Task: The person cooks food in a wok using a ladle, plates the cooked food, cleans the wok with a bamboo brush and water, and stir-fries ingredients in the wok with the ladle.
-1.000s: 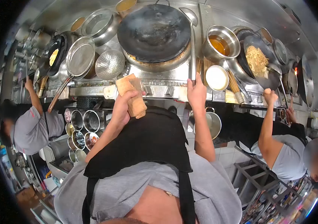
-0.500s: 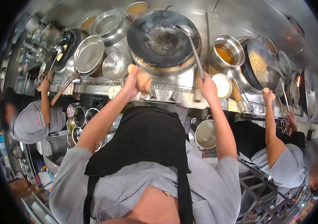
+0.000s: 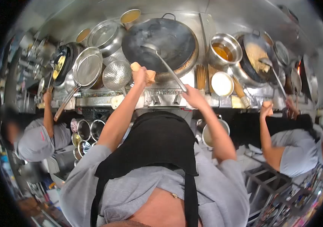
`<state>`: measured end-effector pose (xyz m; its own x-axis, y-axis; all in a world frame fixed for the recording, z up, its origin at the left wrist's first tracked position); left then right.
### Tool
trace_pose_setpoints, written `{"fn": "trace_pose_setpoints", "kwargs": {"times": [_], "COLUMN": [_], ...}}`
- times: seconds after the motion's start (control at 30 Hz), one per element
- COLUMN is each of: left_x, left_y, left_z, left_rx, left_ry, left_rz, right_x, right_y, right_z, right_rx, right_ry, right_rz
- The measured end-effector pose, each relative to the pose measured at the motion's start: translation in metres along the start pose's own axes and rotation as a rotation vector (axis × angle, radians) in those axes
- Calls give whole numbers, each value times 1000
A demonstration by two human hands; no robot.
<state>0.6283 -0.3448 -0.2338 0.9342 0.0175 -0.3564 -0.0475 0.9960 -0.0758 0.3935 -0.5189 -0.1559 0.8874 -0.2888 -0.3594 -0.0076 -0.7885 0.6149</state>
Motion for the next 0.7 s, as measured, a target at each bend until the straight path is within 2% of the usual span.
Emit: {"fn": "trace_pose_setpoints", "kwargs": {"times": [0.03, 0.1, 0.17, 0.27, 0.37, 0.47, 0.57, 0.63, 0.67, 0.7], "left_x": [16, 12, 10, 12, 10, 0, -18, -46, -59, -67], "left_y": [10, 25, 35, 35, 29, 24, 13, -2, -11, -17], "left_z": [-6, 17, 32, 51, 72, 90, 111, 137, 151, 158], "left_rx": [25, 84, 147, 168, 210, 335, 541, 636, 727, 723], "left_ry": [-115, -132, -84, -180, -258, -302, -481, -515, -552, -541], "left_rz": [-12, -168, -133, -152, -199, -110, -47, -25, 6, 8], "right_x": [-19, -46, -88, -118, -135, -148, -145, -132, -128, -121], "right_y": [8, 14, 40, 52, 51, 47, 34, 16, 15, 7], "right_z": [14, 55, 33, 40, 45, 32, 40, 42, 30, 33], "right_rx": [-18, 93, 36, -132, -111, -34, 56, 246, 185, 207], "right_ry": [-20, 196, -20, -104, -121, -167, -138, -92, -160, -99], "right_rz": [-45, 128, 60, 160, 284, 274, 271, 184, 128, 138]}}
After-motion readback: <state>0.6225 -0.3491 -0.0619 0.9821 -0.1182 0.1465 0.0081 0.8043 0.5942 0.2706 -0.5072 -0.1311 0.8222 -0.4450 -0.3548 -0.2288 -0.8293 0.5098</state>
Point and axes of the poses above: each hand's wrist, its own x-axis towards the middle knuckle, its own y-axis out of the back of the hand, z = x × y, the point moved 6 cm from there along x, towards the middle knuckle, and after that the axes turned 2 degrees about -z, right-handed, at the moved point
